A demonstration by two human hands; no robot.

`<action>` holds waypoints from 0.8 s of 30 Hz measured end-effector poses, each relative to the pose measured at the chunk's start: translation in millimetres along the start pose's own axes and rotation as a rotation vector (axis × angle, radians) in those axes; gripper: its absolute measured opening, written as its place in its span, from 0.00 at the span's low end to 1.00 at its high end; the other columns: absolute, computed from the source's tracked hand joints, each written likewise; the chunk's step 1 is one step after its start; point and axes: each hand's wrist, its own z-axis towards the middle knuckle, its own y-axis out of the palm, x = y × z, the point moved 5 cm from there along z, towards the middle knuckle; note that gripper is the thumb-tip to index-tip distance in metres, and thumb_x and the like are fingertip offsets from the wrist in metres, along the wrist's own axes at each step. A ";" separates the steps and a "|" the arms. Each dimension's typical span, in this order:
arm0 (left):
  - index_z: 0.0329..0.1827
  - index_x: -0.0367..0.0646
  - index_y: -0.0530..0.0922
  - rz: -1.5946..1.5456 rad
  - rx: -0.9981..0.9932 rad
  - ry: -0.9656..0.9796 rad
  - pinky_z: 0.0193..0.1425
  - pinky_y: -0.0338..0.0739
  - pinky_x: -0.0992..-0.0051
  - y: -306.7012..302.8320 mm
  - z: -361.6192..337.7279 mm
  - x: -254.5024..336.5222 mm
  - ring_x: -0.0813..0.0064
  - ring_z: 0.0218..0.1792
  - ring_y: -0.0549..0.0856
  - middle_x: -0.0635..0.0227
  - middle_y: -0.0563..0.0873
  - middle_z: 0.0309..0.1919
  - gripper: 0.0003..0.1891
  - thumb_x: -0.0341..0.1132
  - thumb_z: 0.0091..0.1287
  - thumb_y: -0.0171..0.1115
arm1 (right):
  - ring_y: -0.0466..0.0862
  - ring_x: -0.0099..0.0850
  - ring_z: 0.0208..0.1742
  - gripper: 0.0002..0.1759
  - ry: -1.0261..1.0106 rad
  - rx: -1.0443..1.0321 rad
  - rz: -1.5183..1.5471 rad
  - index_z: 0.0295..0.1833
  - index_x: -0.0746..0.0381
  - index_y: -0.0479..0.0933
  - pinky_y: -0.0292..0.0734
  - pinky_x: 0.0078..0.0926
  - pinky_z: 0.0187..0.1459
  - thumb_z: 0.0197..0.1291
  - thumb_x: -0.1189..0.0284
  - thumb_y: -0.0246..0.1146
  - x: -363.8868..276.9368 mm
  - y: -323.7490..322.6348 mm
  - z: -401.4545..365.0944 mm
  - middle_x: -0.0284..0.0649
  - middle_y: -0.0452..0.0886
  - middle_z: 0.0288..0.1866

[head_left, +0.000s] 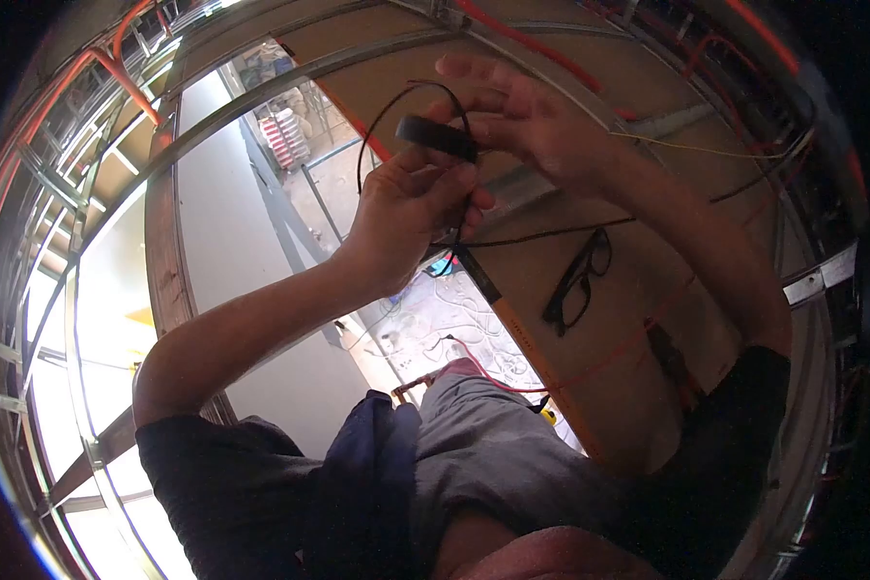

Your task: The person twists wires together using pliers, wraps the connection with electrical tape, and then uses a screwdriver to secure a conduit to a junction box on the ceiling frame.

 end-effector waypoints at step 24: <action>0.56 0.41 0.73 0.162 -0.125 0.068 0.38 0.79 0.77 2.9 1.2 5.4 0.77 0.36 0.84 0.63 0.85 0.40 0.16 0.40 0.73 0.62 | 0.81 0.24 0.37 0.22 0.221 0.197 -1.145 0.54 0.62 0.78 0.73 0.22 0.40 0.63 0.57 0.69 -70.4 23.2 -31.9 0.42 0.81 0.39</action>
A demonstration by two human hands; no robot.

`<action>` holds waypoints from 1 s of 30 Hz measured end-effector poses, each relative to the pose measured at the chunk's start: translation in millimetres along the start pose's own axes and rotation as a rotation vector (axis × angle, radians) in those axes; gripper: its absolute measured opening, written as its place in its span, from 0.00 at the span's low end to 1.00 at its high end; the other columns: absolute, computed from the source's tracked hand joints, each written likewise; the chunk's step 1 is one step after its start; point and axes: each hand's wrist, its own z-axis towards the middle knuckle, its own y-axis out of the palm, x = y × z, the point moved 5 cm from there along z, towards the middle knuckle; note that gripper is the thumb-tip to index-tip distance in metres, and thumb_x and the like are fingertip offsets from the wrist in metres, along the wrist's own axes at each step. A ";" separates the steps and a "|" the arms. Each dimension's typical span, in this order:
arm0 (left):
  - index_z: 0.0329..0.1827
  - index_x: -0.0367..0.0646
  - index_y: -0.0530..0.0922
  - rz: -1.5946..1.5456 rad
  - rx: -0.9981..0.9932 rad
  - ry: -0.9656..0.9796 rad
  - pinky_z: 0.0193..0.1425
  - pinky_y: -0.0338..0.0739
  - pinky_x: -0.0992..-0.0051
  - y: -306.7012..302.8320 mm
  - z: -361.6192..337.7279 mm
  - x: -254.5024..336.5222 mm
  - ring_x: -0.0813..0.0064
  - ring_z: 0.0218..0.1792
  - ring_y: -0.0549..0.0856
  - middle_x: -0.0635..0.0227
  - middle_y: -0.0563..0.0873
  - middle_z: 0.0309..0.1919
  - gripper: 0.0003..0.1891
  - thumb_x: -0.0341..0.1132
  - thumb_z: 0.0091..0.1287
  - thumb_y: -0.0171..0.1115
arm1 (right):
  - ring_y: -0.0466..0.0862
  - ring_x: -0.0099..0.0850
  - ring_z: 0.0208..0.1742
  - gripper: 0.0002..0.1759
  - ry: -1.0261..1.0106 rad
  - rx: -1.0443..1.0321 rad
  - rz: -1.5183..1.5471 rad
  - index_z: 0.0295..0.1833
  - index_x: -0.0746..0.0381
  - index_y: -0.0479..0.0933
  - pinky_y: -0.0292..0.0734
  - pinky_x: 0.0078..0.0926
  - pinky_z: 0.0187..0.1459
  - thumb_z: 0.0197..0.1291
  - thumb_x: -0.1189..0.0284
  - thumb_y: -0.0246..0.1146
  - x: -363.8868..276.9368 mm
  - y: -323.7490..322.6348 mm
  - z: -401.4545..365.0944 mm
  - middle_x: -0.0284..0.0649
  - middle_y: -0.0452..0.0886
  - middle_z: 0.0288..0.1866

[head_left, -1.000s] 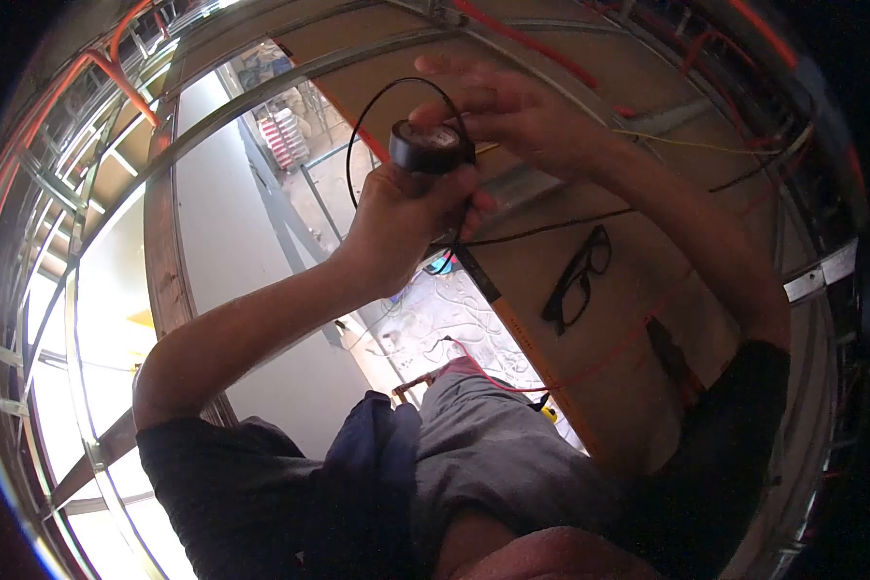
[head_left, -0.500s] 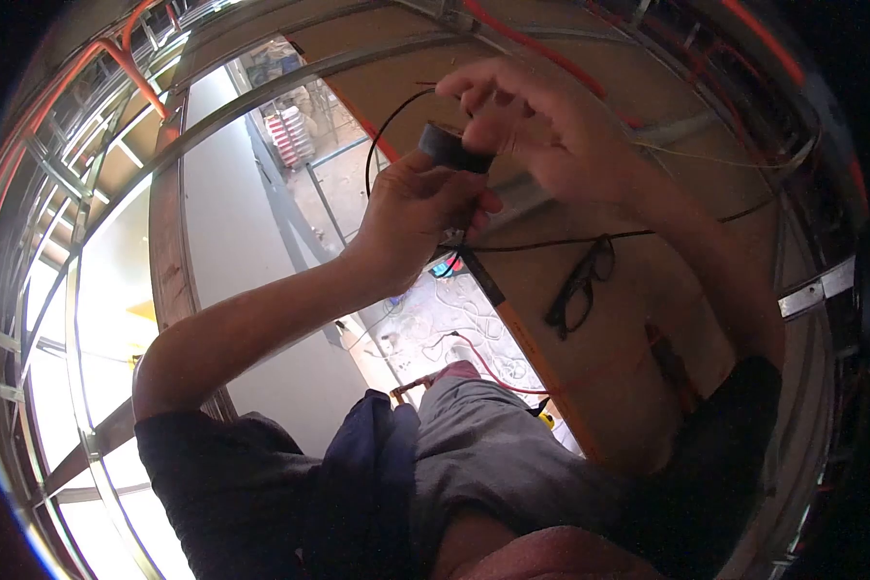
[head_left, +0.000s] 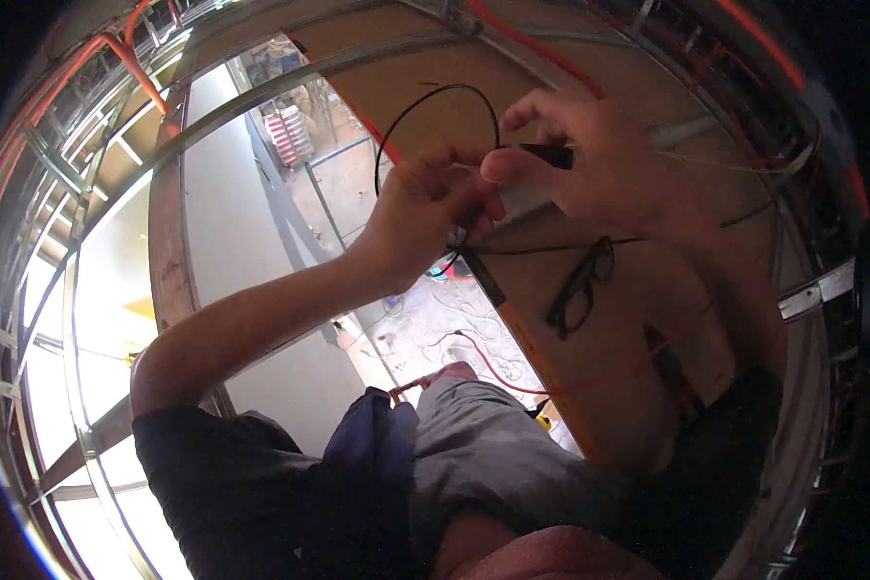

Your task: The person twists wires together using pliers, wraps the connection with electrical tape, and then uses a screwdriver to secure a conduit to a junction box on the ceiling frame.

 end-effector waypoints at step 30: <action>0.47 0.37 0.74 -0.103 0.168 -0.060 0.40 0.79 0.77 0.7 8.6 4.1 0.78 0.36 0.83 0.64 0.84 0.36 0.09 0.32 0.72 0.63 | 0.83 0.24 0.32 0.11 -0.162 -0.017 0.353 0.42 0.65 0.84 0.77 0.26 0.39 0.62 0.67 0.67 27.1 18.8 13.9 0.39 0.86 0.30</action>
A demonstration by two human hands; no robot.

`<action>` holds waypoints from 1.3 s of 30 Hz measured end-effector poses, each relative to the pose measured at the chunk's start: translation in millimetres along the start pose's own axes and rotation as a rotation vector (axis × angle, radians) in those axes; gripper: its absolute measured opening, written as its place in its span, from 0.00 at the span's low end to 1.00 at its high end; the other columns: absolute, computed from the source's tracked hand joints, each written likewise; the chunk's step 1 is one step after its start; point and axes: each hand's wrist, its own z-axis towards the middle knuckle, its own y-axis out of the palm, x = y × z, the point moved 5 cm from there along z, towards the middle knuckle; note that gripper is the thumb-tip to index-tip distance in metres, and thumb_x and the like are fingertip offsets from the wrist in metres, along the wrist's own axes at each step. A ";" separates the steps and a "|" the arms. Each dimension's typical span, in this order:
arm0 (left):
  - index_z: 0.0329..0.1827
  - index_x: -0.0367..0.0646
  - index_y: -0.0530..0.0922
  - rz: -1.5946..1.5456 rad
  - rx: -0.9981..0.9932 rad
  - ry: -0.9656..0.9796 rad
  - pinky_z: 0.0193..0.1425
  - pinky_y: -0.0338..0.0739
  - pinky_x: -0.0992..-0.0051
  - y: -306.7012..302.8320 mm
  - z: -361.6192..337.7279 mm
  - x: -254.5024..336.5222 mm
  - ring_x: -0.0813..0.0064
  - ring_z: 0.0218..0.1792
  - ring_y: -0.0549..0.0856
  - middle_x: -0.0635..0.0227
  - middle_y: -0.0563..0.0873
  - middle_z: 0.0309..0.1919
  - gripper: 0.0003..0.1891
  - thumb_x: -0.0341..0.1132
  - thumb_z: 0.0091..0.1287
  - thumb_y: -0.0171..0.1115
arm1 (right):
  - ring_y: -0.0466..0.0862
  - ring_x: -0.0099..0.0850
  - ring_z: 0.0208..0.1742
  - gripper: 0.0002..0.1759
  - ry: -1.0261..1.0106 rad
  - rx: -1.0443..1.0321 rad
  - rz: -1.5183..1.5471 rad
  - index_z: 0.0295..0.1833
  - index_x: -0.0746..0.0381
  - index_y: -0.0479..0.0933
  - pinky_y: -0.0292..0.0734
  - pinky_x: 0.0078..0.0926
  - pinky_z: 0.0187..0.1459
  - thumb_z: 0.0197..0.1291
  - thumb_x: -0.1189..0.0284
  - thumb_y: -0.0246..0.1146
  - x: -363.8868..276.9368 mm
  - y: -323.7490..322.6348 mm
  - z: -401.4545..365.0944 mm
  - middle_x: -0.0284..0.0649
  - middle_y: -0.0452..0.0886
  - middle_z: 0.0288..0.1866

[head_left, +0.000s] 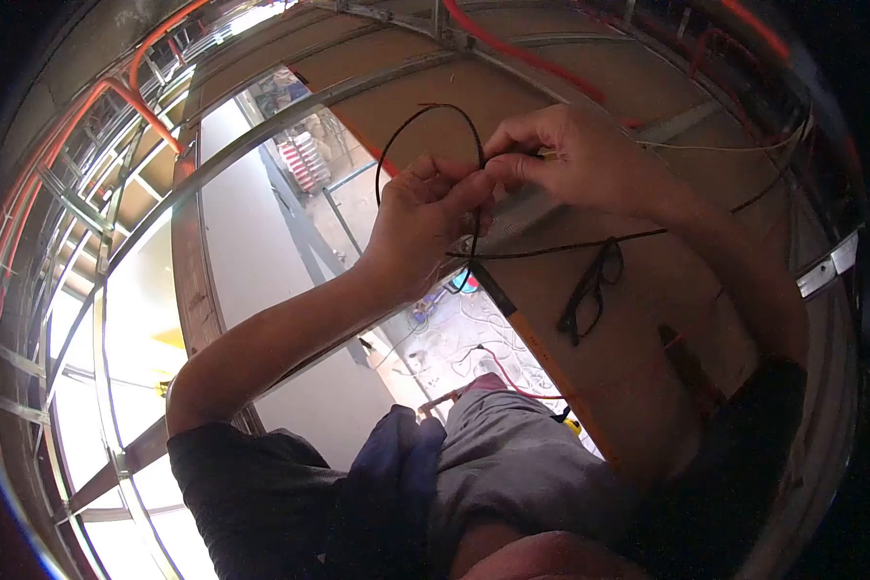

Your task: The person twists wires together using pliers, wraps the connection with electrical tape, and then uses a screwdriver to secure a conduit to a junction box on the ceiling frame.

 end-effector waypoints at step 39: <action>0.53 0.36 0.70 -0.113 -0.110 -0.111 0.44 0.84 0.72 -12.6 7.4 -15.8 0.70 0.38 0.87 0.56 0.86 0.42 0.15 0.26 0.68 0.65 | 0.79 0.26 0.62 0.23 -0.052 -0.064 0.321 0.68 0.63 0.63 0.72 0.26 0.64 0.70 0.79 0.55 53.5 31.5 17.9 0.39 0.81 0.55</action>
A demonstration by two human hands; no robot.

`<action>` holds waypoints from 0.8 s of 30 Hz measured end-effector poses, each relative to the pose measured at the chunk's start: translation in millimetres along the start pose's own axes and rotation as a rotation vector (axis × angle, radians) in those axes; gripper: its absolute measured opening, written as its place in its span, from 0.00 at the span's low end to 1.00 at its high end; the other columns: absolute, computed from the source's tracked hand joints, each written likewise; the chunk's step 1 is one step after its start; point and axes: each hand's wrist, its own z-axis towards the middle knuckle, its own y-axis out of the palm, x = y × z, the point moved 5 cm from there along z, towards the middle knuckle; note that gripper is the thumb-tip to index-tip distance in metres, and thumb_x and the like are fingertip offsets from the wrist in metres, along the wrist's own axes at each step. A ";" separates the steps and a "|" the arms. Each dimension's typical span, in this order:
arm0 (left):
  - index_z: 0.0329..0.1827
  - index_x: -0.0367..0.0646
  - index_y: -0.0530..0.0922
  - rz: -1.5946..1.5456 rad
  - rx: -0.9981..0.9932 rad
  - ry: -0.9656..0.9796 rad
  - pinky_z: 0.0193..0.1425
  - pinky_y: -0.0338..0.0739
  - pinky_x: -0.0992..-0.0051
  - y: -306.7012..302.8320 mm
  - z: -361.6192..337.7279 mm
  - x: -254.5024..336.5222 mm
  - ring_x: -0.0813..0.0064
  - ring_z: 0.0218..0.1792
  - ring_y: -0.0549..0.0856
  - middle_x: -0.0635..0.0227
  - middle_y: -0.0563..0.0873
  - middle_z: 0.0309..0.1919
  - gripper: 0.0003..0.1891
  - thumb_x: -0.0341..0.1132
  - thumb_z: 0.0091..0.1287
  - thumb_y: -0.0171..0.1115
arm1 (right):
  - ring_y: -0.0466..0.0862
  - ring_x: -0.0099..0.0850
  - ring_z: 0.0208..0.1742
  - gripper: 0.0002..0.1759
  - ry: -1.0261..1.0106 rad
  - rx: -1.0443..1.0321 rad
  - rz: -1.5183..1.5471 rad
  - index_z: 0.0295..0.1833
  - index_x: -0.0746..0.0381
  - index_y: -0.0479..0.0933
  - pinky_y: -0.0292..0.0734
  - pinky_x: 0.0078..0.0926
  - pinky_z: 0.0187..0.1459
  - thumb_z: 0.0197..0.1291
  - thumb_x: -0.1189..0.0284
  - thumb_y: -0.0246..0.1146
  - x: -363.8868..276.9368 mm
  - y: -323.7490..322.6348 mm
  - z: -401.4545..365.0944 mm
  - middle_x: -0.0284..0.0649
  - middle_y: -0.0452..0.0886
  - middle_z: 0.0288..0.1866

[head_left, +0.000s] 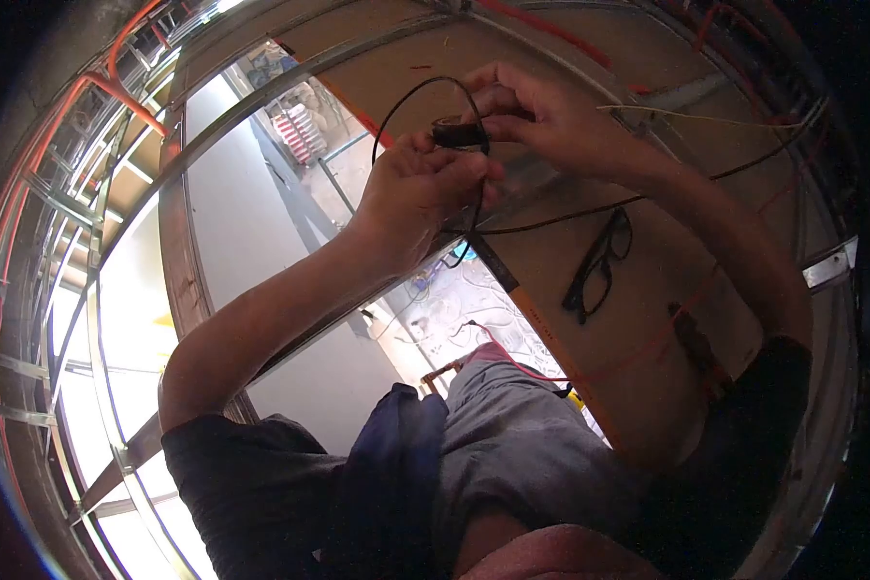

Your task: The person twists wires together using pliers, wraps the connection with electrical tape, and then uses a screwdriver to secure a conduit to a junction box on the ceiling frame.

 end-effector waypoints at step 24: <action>0.57 0.36 0.78 0.073 0.016 0.082 0.44 0.81 0.77 5.0 -4.8 3.5 0.76 0.40 0.86 0.63 0.86 0.43 0.17 0.23 0.64 0.65 | 0.85 0.34 0.41 0.20 -0.361 0.194 -0.392 0.57 0.60 0.76 0.77 0.30 0.39 0.62 0.65 0.69 -79.0 16.9 -25.9 0.41 0.83 0.35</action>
